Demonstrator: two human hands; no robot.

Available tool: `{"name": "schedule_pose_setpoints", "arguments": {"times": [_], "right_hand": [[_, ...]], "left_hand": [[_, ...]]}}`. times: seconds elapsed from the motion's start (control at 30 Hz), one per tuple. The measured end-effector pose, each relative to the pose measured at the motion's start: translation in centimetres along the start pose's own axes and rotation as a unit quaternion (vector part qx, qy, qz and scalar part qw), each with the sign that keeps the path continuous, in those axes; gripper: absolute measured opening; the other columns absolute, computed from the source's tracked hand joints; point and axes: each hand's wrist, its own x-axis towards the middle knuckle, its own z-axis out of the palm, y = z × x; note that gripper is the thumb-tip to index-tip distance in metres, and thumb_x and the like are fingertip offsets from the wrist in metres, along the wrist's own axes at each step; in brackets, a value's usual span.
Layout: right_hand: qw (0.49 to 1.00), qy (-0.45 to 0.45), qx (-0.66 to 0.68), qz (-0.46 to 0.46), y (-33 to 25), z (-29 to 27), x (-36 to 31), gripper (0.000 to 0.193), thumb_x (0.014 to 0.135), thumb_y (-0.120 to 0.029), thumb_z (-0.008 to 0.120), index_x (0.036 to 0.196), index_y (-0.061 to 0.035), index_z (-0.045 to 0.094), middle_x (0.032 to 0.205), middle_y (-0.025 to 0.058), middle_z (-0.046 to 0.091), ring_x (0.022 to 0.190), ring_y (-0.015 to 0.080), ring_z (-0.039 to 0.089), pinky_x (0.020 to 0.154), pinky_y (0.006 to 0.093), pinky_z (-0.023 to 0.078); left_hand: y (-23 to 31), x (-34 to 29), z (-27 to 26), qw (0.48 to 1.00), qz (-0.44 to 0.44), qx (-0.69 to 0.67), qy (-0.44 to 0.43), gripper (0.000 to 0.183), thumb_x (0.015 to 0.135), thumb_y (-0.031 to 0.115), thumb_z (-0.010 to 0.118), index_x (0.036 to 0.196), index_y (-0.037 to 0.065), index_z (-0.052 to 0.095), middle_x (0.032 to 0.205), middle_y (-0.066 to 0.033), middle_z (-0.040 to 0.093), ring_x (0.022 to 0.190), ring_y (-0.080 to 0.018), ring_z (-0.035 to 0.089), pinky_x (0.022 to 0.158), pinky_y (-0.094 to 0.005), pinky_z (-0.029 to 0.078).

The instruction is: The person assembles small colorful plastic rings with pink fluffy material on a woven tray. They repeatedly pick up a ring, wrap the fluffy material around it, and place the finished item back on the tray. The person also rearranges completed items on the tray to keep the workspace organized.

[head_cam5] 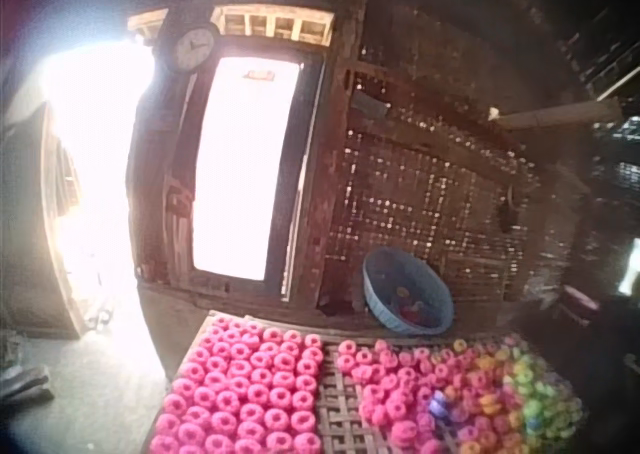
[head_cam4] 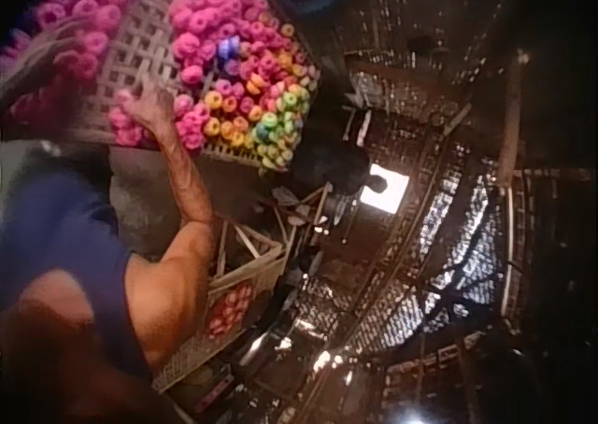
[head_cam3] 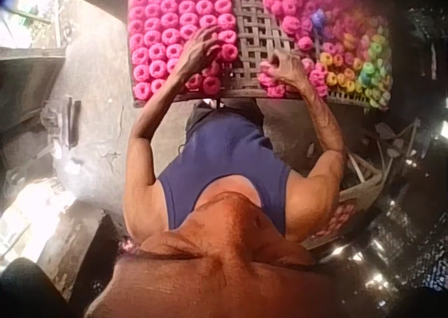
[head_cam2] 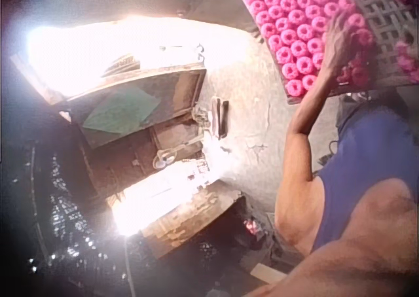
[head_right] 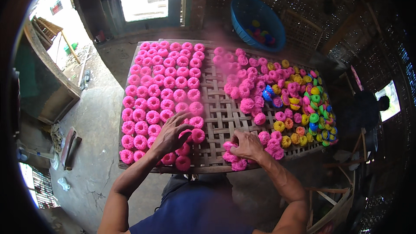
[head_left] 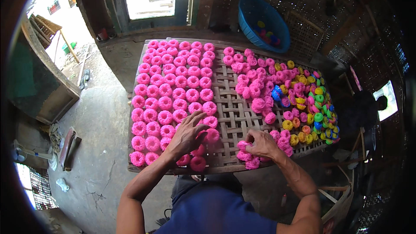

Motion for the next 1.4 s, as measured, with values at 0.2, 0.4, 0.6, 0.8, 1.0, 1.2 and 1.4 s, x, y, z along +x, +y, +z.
{"name": "schedule_pose_setpoints", "arguments": {"times": [0.2,0.4,0.6,0.8,1.0,1.2,1.4], "right_hand": [[0.985,0.128,0.013,-0.118,-5.6,3.5,2.3,0.022,0.079,-0.020,0.074,0.092,-0.0080,0.061,0.081,0.0107,0.065,0.078,0.0324,0.067,0.074,0.0443,0.054],[0.960,0.146,-0.053,-0.233,-8.2,8.5,2.4,0.025,0.082,-0.020,0.076,0.100,-0.0082,0.063,0.096,0.0107,0.062,0.091,0.0315,0.062,0.081,0.0455,0.051],[0.965,0.123,0.125,-0.194,-7.0,7.5,1.3,0.027,0.084,-0.016,0.074,0.109,-0.0052,0.070,0.105,0.0132,0.066,0.104,0.0353,0.063,0.091,0.0445,0.051],[0.980,0.110,-0.124,-0.107,-1.9,2.4,-1.7,0.026,0.085,-0.019,0.068,0.107,-0.0049,0.072,0.106,0.0106,0.069,0.103,0.0315,0.062,0.097,0.0443,0.045],[0.986,0.055,-0.132,-0.086,-1.9,2.5,-3.4,0.027,0.084,-0.025,0.067,0.103,-0.0056,0.069,0.100,0.0077,0.070,0.100,0.0310,0.062,0.102,0.0460,0.040],[0.995,-0.002,0.100,0.003,-4.6,1.5,-1.7,0.022,0.085,-0.017,0.071,0.102,-0.0040,0.066,0.094,0.0096,0.072,0.087,0.0247,0.070,0.085,0.0404,0.054],[0.942,-0.087,0.321,0.034,-6.8,3.9,0.0,0.027,0.090,-0.021,0.076,0.108,-0.0019,0.068,0.095,0.0065,0.072,0.088,0.0151,0.068,0.084,0.0302,0.055]], "left_hand": [[-0.2,-0.4,-0.8,0.999,-0.032,0.014,0.021,0.024,0.089,0.015,0.075,0.113,0.016,0.070,0.150,-0.0148,0.052,0.143,-0.0397,0.044,0.114,-0.0513,0.040],[0.8,-1.7,-0.5,0.999,-0.037,0.005,0.024,0.026,0.089,0.015,0.075,0.114,0.014,0.070,0.151,-0.0149,0.052,0.143,-0.0397,0.043,0.114,-0.0513,0.040],[1.8,-3.5,0.1,0.998,-0.009,-0.025,-0.063,0.037,0.077,0.012,0.079,0.113,0.015,0.070,0.155,-0.0151,0.046,0.149,-0.0404,0.035,0.119,-0.0517,0.035],[1.9,-3.2,0.6,0.993,0.012,0.035,-0.115,0.044,0.072,0.012,0.078,0.115,0.013,0.069,0.158,-0.0162,0.041,0.151,-0.0397,0.030,0.122,-0.0514,0.031],[1.8,-2.9,-0.1,0.992,-0.009,0.017,-0.123,0.047,0.071,0.012,0.078,0.116,0.010,0.067,0.158,-0.0175,0.040,0.151,-0.0409,0.029,0.122,-0.0519,0.031],[1.9,-3.1,-0.9,0.996,-0.031,-0.004,-0.080,0.039,0.078,0.014,0.080,0.115,0.013,0.068,0.157,-0.0156,0.043,0.150,-0.0396,0.034,0.120,-0.0525,0.033],[1.8,-3.7,-1.6,0.998,-0.059,-0.019,-0.011,0.034,0.082,0.013,0.081,0.113,0.013,0.069,0.153,-0.0155,0.049,0.148,-0.0390,0.038,0.118,-0.0512,0.036]]}}
